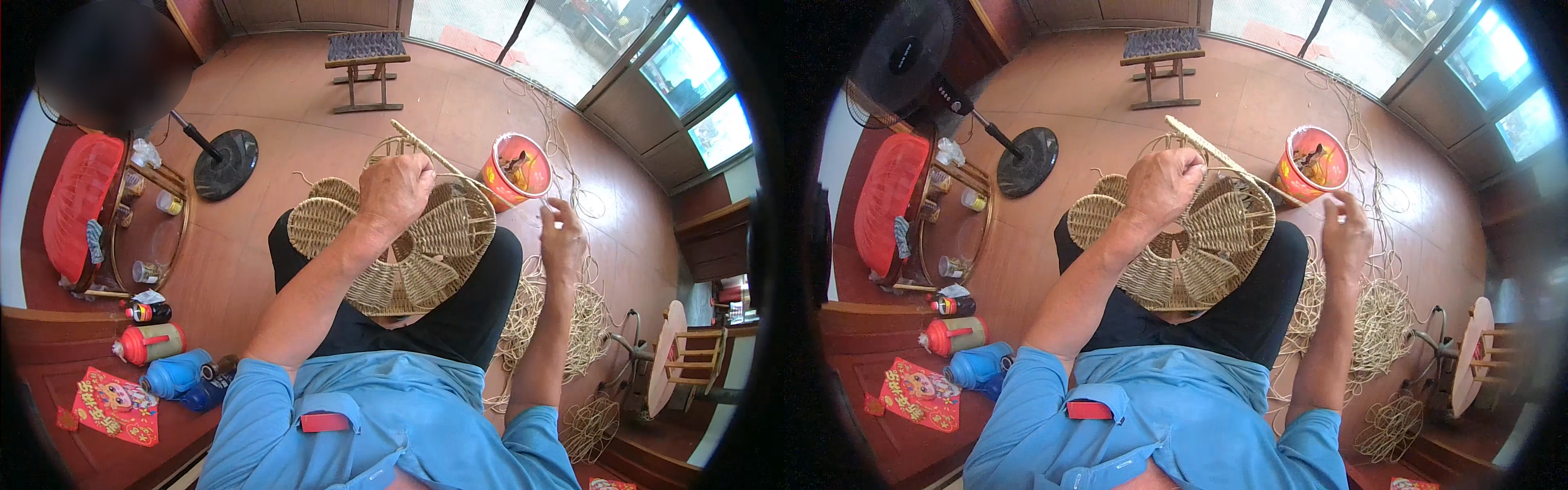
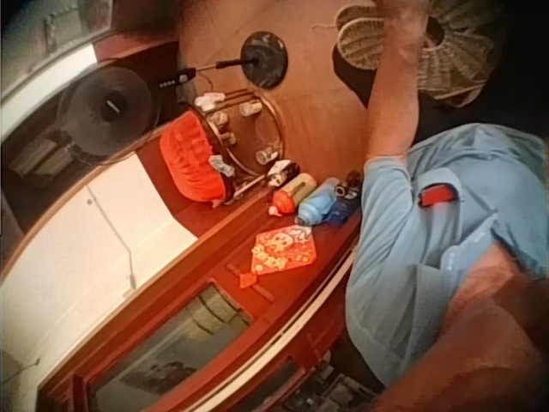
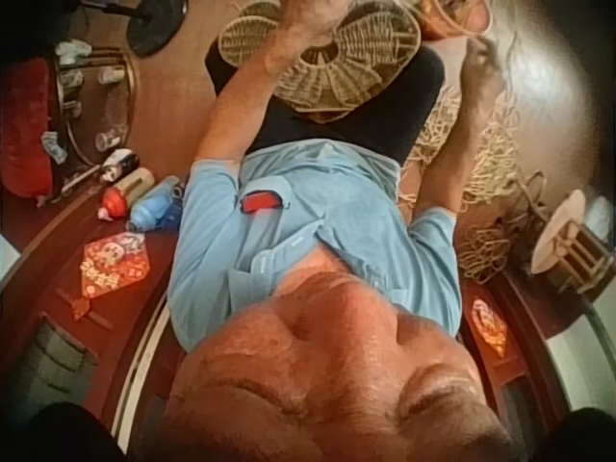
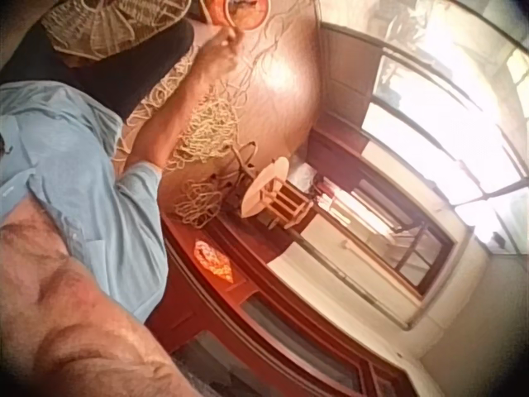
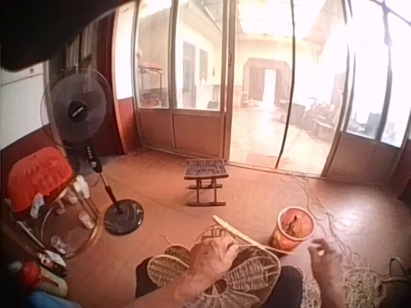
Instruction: The recorder is weaving straw around a flower-shaped wooden frame to create a decorative handcraft object.
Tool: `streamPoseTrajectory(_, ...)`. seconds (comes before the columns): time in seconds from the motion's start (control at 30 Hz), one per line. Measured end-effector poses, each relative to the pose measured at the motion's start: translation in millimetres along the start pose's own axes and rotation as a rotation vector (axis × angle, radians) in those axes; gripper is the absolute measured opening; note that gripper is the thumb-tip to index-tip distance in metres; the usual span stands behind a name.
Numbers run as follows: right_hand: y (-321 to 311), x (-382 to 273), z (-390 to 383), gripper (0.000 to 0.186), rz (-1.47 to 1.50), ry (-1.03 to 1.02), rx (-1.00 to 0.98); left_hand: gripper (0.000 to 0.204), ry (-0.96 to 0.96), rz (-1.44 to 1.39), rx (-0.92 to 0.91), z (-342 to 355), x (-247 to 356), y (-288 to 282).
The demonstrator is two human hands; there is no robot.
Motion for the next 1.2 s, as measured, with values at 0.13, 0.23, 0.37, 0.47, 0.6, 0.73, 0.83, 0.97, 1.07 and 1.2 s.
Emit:
streamPoseTrajectory(0.13,29,-91,-36,0.025,0.477,-0.300,-0.043,0.022,0.018,-0.024,0.015,0,-2,0)
streamPoseTrajectory(0.23,45,-143,-48,0.023,0.561,-0.425,-0.060,0.023,0.026,-0.015,0.010,1,4,0)
streamPoseTrajectory(0.37,74,-158,-45,0.029,0.548,-0.390,-0.071,0.024,0.004,-0.001,0.012,1,4,1)
streamPoseTrajectory(0.47,91,-155,-41,0.031,0.612,-0.329,-0.088,0.022,0.014,-0.006,0.015,-1,-2,4)
streamPoseTrajectory(0.6,98,-159,-32,0.028,0.640,-0.223,-0.156,0.022,0.074,-0.117,0.145,-12,-7,-19)
streamPoseTrajectory(0.73,104,-156,-26,0.023,0.723,-0.076,-0.201,0.023,-0.003,-0.328,0.277,-32,-26,-47)
streamPoseTrajectory(0.83,104,-159,-26,0.018,0.731,-0.094,-0.088,0.023,-0.018,-0.345,0.271,-39,-38,-47)
streamPoseTrajectory(0.97,109,-164,-30,0.012,0.860,-0.104,-0.033,0.022,-0.009,-0.356,0.223,-42,-43,-36)
streamPoseTrajectory(1.07,116,-160,-29,0.016,1.019,-0.084,0.002,0.018,0.007,-0.282,0.160,-36,-26,-28)
streamPoseTrajectory(1.2,131,-156,-25,0.019,1.088,-0.068,-0.022,0.022,0.252,0.063,0.195,-29,5,-23)
Point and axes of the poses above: each hand's wrist, its own z-axis towards the middle knuckle, its own y-axis out of the palm, x = y × z, the point moved 8 cm from there along z, towards the middle knuckle, and after that the axes turned 13 degrees about -x, right-handed, at the moved point
